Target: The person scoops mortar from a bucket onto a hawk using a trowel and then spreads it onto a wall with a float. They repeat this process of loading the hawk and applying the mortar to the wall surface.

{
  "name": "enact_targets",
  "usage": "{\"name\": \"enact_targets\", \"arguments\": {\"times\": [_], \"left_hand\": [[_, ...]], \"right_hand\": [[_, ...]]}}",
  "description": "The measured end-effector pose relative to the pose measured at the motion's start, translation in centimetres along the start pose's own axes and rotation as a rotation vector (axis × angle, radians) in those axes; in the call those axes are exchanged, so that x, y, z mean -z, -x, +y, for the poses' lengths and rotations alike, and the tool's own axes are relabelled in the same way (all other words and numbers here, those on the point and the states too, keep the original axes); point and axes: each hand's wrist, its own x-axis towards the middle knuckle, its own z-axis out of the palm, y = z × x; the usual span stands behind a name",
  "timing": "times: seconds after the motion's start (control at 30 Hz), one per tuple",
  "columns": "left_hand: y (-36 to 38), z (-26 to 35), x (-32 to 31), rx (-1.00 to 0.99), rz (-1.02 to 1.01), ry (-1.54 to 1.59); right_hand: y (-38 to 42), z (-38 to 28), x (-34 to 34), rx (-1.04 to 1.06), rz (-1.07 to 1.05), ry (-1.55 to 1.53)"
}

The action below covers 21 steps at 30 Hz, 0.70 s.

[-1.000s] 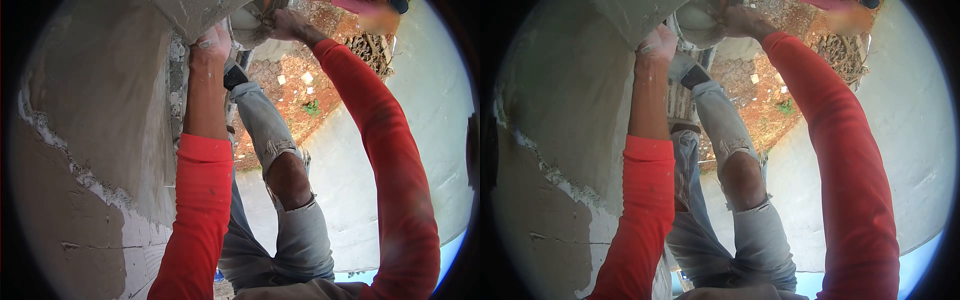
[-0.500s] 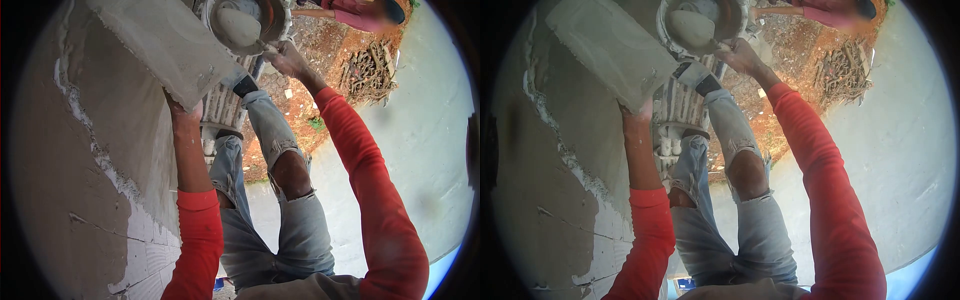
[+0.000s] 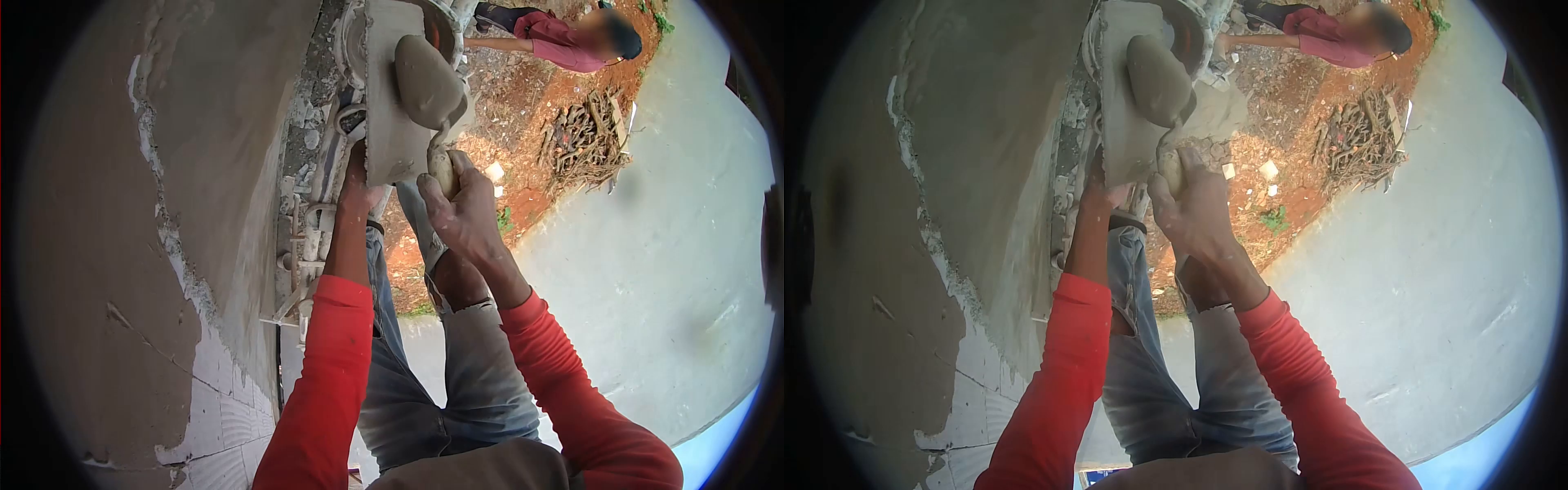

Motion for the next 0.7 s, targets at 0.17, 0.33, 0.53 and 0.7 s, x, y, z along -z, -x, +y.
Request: {"name": "enact_targets", "arguments": {"times": [0.17,0.33,0.53,0.7], "left_hand": [[2.2,-0.1,-1.3,-0.001,-0.068,0.021],[1.4,-0.8,0.6,-0.057,-0.273,0.05],[2.6,-0.5,0.4,0.049,-0.178,0.253],[1.8,-0.3,1.6,0.115,0.018,0.298]], "right_hand": [[2.3,-2.2,-1.8,0.06,0.103,0.106],[0.7,-3.7,-1.7,0.035,0.144,0.105],[1.0,-4.1,-0.4,0.07,0.099,0.163],[3.7,-4.4,0.4,-0.001,0.05,0.146]]}}
